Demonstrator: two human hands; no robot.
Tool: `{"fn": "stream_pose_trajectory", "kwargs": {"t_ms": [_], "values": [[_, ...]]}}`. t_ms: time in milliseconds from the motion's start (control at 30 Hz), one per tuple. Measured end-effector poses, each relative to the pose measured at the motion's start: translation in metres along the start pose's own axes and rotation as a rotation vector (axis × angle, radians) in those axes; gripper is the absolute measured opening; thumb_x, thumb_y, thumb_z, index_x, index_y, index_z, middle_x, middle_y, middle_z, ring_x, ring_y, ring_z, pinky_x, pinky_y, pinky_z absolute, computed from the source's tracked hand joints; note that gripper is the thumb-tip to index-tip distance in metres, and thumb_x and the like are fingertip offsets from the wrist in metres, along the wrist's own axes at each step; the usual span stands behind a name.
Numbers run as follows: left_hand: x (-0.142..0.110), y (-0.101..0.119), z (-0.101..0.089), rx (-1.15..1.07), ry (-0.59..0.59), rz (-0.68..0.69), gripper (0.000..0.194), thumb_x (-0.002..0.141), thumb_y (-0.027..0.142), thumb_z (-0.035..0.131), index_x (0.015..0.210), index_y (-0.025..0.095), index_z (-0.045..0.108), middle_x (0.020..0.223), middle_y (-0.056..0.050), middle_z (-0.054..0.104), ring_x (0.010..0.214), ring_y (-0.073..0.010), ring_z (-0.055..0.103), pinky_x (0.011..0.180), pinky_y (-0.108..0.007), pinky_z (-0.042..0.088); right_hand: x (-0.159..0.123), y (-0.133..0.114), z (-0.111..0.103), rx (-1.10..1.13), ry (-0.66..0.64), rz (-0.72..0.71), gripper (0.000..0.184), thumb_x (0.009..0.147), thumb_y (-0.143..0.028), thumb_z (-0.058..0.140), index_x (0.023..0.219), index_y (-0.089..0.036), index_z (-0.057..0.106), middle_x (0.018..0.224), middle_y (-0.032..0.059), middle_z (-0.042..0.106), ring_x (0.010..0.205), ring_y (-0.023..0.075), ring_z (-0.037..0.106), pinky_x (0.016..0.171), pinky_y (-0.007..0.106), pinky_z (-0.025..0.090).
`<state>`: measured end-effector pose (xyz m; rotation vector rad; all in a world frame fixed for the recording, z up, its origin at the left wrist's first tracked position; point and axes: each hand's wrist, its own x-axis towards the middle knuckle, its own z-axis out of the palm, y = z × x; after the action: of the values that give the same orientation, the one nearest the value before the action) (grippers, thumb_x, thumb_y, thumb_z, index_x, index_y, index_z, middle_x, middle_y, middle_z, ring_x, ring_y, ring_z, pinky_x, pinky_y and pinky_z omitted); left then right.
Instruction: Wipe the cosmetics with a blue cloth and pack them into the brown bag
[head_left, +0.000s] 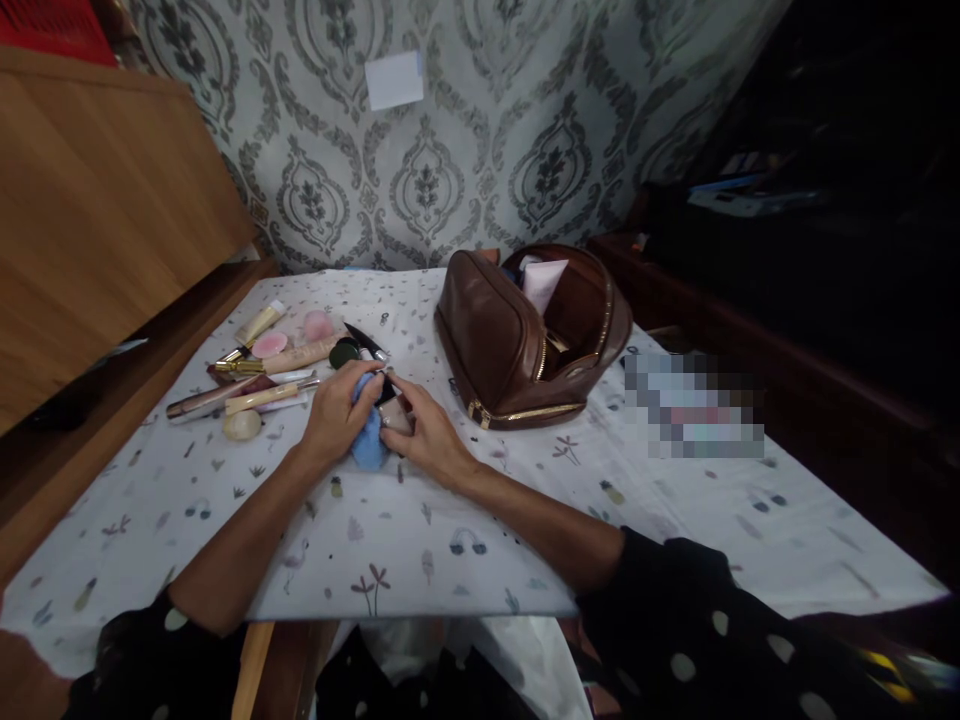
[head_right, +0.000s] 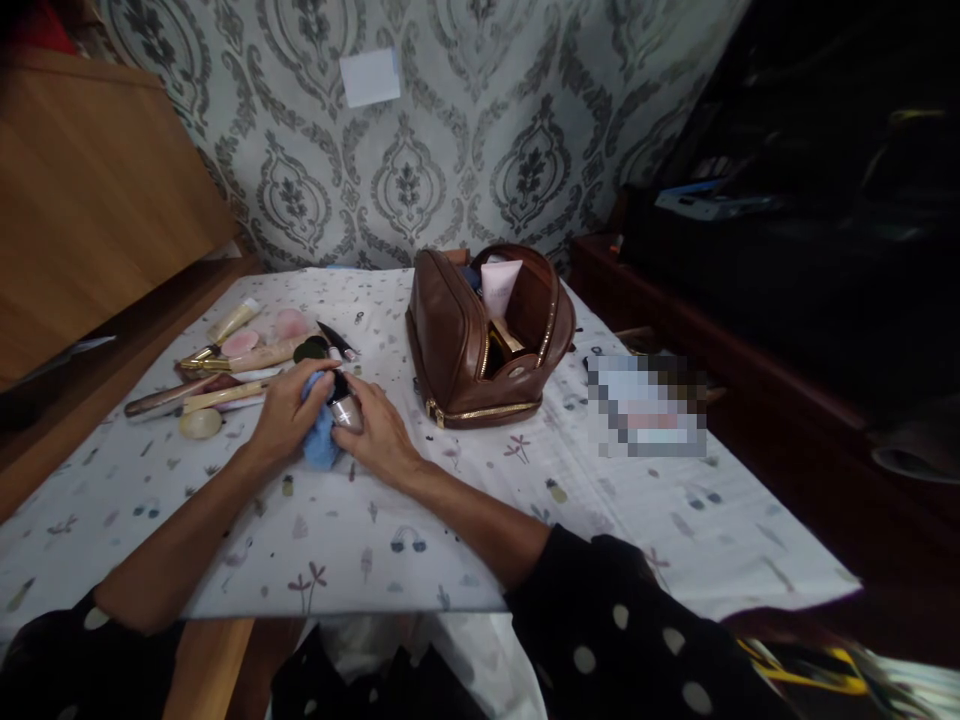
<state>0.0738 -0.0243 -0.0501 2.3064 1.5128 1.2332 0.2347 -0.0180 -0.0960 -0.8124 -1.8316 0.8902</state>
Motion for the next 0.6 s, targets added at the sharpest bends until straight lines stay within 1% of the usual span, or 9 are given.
{"fn": "stream_pose_trajectory", "kwargs": {"t_ms": [33, 67, 133, 200, 267, 333, 400, 500, 600], "values": [[0.0, 0.0, 0.001, -0.004, -0.012, 0.02, 0.031, 0.096, 0.039, 0.046, 0.109, 0.018, 0.064, 0.105, -0.008, 0.069, 0.098, -0.0218, 0.062, 0.088, -0.034, 0.045, 0.0, 0.0, 0.0, -0.02, 0.0, -0.01, 0.073, 0.072, -0.021, 0.065, 0.143, -0.02, 0.046, 0.126, 0.0116, 0.058, 0.108, 0.0268, 0.054, 0.1, 0.046, 0.044], [0.0, 0.001, 0.002, -0.001, -0.024, 0.028, 0.03, 0.096, 0.038, 0.047, 0.11, 0.018, 0.064, 0.107, -0.009, 0.068, 0.101, -0.0224, 0.062, 0.09, -0.034, 0.045, 0.0, 0.0, 0.0, -0.037, -0.004, -0.017, 0.072, 0.073, -0.021, 0.064, 0.143, -0.02, 0.046, 0.123, 0.0115, 0.058, 0.107, 0.0268, 0.054, 0.099, 0.046, 0.045], [0.001, 0.001, 0.002, 0.01, -0.025, 0.021, 0.028, 0.095, 0.038, 0.048, 0.107, 0.018, 0.065, 0.102, -0.009, 0.068, 0.098, -0.0223, 0.063, 0.089, -0.034, 0.046, -0.001, -0.001, 0.001, -0.06, -0.02, -0.019, 0.072, 0.074, -0.021, 0.063, 0.143, -0.017, 0.045, 0.117, 0.0117, 0.058, 0.105, 0.0267, 0.055, 0.098, 0.046, 0.045], [0.002, 0.0, 0.0, 0.006, -0.012, -0.004, 0.028, 0.096, 0.038, 0.047, 0.099, 0.018, 0.066, 0.095, -0.007, 0.069, 0.09, -0.0211, 0.063, 0.084, -0.032, 0.046, -0.001, -0.001, 0.001, -0.072, -0.038, -0.013, 0.072, 0.074, -0.021, 0.062, 0.144, -0.015, 0.045, 0.113, 0.0117, 0.058, 0.102, 0.0263, 0.055, 0.097, 0.046, 0.047], [0.003, -0.002, -0.002, -0.015, 0.004, -0.058, 0.031, 0.096, 0.04, 0.046, 0.09, 0.017, 0.067, 0.085, -0.005, 0.067, 0.079, -0.0191, 0.061, 0.076, -0.03, 0.044, -0.003, -0.001, 0.002, -0.072, -0.047, -0.021, 0.07, 0.076, -0.021, 0.061, 0.143, -0.015, 0.045, 0.113, 0.0111, 0.058, 0.102, 0.0259, 0.056, 0.096, 0.045, 0.047], [0.004, -0.006, -0.004, -0.061, 0.01, -0.135, 0.035, 0.095, 0.043, 0.046, 0.082, 0.017, 0.066, 0.073, -0.002, 0.063, 0.068, -0.0165, 0.057, 0.067, -0.028, 0.041, -0.004, -0.002, 0.002, -0.061, -0.048, -0.043, 0.066, 0.077, -0.021, 0.06, 0.142, -0.017, 0.045, 0.118, 0.0112, 0.058, 0.105, 0.0257, 0.056, 0.098, 0.045, 0.046], [0.005, -0.011, -0.005, -0.143, 0.02, -0.215, 0.038, 0.094, 0.045, 0.046, 0.077, 0.017, 0.066, 0.064, 0.0, 0.058, 0.061, -0.0144, 0.051, 0.061, -0.027, 0.038, -0.005, -0.003, 0.002, -0.049, -0.05, -0.058, 0.063, 0.079, -0.02, 0.058, 0.14, -0.017, 0.046, 0.125, 0.0117, 0.058, 0.111, 0.0257, 0.056, 0.101, 0.045, 0.045], [0.006, -0.015, -0.007, -0.309, 0.025, -0.312, 0.037, 0.091, 0.046, 0.051, 0.074, 0.017, 0.064, 0.06, 0.002, 0.052, 0.058, -0.0122, 0.046, 0.056, -0.025, 0.035, -0.006, -0.006, 0.001, -0.05, -0.075, -0.055, 0.059, 0.08, -0.019, 0.057, 0.138, -0.018, 0.045, 0.128, 0.0112, 0.057, 0.115, 0.0257, 0.055, 0.102, 0.045, 0.044], [0.007, -0.014, -0.008, -0.449, 0.018, -0.397, 0.036, 0.085, 0.047, 0.06, 0.066, 0.017, 0.057, 0.057, 0.004, 0.044, 0.054, -0.0097, 0.04, 0.052, -0.023, 0.031, -0.006, -0.01, -0.001, -0.08, -0.086, -0.042, 0.057, 0.081, -0.018, 0.058, 0.136, -0.021, 0.046, 0.124, 0.0099, 0.056, 0.114, 0.0253, 0.055, 0.101, 0.044, 0.045]]}}
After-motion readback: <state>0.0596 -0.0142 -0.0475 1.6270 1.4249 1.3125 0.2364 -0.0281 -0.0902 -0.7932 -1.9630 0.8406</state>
